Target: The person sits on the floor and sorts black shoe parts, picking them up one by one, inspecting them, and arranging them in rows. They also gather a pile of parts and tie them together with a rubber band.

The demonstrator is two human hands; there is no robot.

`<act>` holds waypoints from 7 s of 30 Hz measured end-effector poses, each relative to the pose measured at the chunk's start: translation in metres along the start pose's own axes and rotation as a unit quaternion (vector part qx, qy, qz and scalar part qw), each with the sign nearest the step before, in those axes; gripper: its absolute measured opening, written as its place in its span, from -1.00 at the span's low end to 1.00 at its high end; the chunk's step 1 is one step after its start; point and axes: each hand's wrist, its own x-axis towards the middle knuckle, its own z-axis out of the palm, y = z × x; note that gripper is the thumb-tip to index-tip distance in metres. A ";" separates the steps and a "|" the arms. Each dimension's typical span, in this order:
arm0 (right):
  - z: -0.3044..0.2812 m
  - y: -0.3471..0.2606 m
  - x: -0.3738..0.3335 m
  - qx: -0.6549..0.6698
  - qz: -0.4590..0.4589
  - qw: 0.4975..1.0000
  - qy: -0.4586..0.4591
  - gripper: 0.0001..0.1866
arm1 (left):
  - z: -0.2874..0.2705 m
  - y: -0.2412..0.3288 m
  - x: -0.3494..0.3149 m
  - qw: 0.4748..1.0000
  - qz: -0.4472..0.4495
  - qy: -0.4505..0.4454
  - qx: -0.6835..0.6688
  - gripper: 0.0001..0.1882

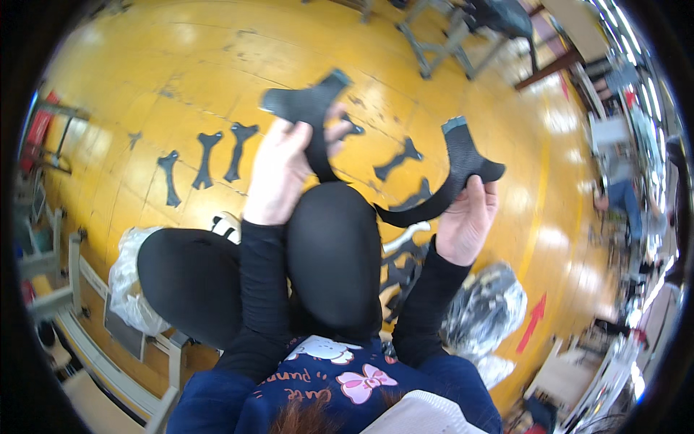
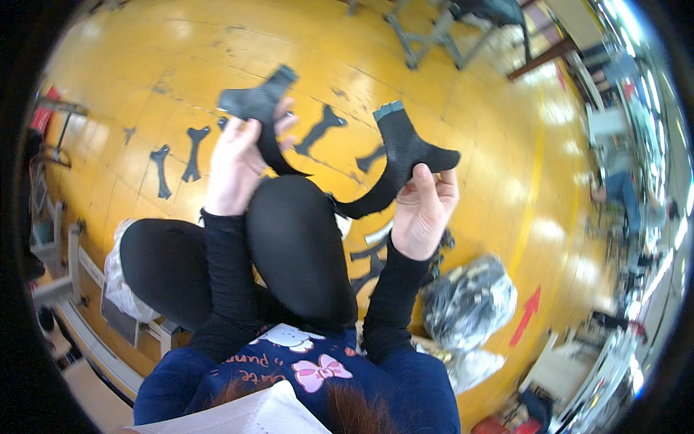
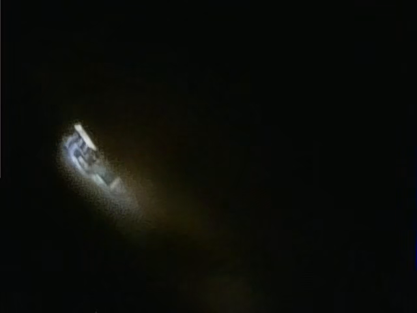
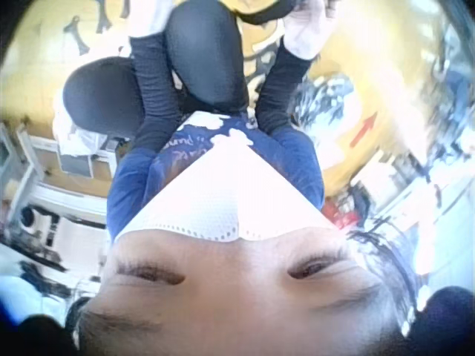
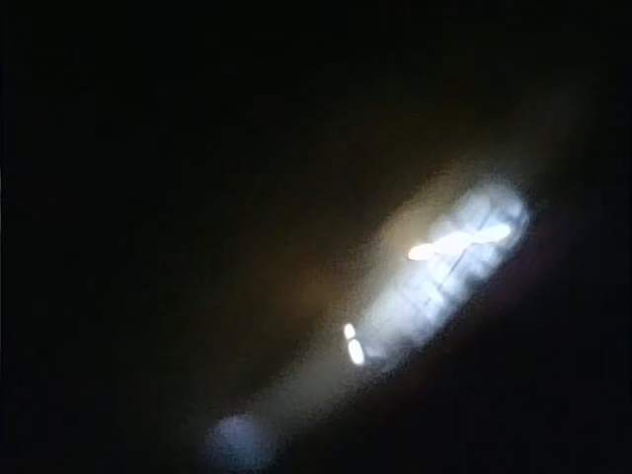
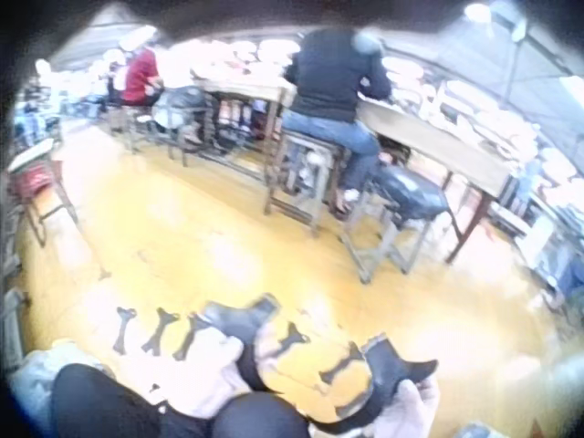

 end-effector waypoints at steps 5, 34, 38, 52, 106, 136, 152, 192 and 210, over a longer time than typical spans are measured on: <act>0.079 -0.010 0.007 -0.051 0.023 0.981 -0.185 -0.59 | 0.028 0.027 -0.015 0.992 0.008 -0.058 -0.108 -0.51; 0.146 0.005 0.007 -0.276 -0.120 0.910 -0.285 -0.78 | 0.013 0.040 -0.034 0.990 0.123 -0.039 0.057 -0.35; 0.151 0.003 0.005 -0.297 -0.128 0.903 -0.284 -0.81 | 0.004 0.036 -0.037 0.994 0.075 0.012 0.082 -0.40; 0.132 0.012 0.006 -0.228 -0.079 0.951 -0.191 -0.83 | 0.028 0.061 -0.037 0.990 0.043 0.004 -0.136 -0.65; -0.349 0.200 -0.073 -0.534 0.209 0.698 0.429 -0.70 | -0.041 0.031 0.023 0.992 -0.110 0.009 -0.066 -0.80; -0.373 0.169 -0.211 -0.597 0.360 0.656 0.288 -0.64 | -0.044 0.032 0.006 0.996 -0.066 0.039 -0.052 -0.88; -0.356 0.224 -0.244 -0.593 0.239 0.660 0.395 -0.74 | -0.041 0.029 0.009 0.996 -0.062 0.033 -0.050 -0.88; -0.353 0.205 -0.231 -0.196 0.120 0.795 0.561 -0.83 | -0.051 0.027 0.013 0.995 -0.090 0.037 -0.033 -0.88; -0.369 0.160 -0.252 -0.640 0.280 0.454 0.553 -0.35 | -0.053 0.031 0.009 0.994 -0.096 0.034 -0.033 -0.89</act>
